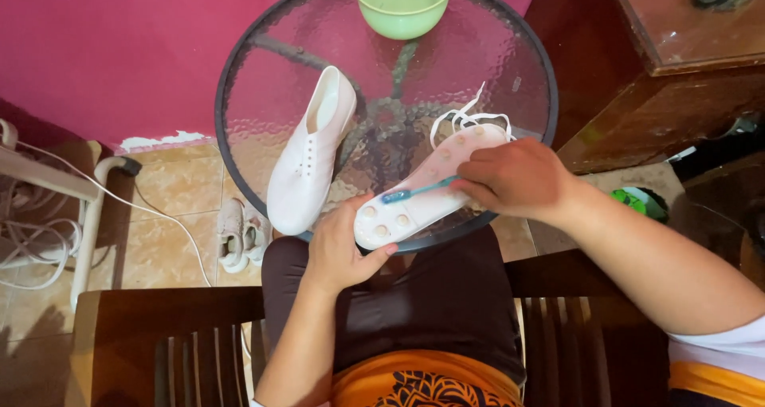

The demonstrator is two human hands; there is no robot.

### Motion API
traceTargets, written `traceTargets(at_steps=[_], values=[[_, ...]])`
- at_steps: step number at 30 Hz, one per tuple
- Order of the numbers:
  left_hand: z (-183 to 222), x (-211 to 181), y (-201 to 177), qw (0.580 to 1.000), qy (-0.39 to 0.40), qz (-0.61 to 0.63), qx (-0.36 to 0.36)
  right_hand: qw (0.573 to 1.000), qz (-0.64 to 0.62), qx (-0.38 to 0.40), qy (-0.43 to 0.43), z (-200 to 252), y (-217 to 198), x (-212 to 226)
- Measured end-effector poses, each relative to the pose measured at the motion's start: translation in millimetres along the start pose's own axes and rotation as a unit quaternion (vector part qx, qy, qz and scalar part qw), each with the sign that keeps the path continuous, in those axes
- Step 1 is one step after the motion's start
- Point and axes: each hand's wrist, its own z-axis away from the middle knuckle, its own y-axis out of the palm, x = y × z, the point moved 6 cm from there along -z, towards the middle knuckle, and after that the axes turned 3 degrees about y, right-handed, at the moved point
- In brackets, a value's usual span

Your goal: Brushing the sole of a white shoe with a toothbrush and water

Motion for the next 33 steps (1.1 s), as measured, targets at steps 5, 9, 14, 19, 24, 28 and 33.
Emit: traceTargets(at_steps=[5, 9, 14, 19, 24, 28, 33], values=[[2.6, 3.8, 2.5, 1.000, -0.011, -0.003, 0.000, 0.997, -0.019, 0.016, 0.076, 3.5, 14.9, -26.0], [1.6, 2.3, 2.1, 1.000, -0.012, -0.005, 0.000, 0.989, -0.096, 0.080, 0.073, 3.2, 18.7, -8.4], [1.2, -0.3, 0.2, 1.000, -0.012, 0.004, 0.000, 0.998, 0.030, 0.041, 0.029, 3.1, 4.9, -20.8], [1.9, 3.3, 2.8, 1.000, 0.004, -0.006, 0.001, 0.993, -0.068, 0.063, 0.071, -0.3, 0.8, -4.0], [3.9, -0.7, 2.2, 1.000, 0.015, -0.019, -0.013, 0.997, 0.027, 0.061, 0.043, 1.0, -12.1, -17.2], [9.6, -1.8, 7.6, 0.994, 0.081, -0.031, -0.059, 0.975, -0.203, 0.021, 0.093, 1.6, -6.5, -2.4], [15.0, -1.1, 9.2, 0.983, 0.108, -0.086, -0.125, 0.984, -0.157, 0.074, -0.029, -0.6, -27.3, 27.9]])
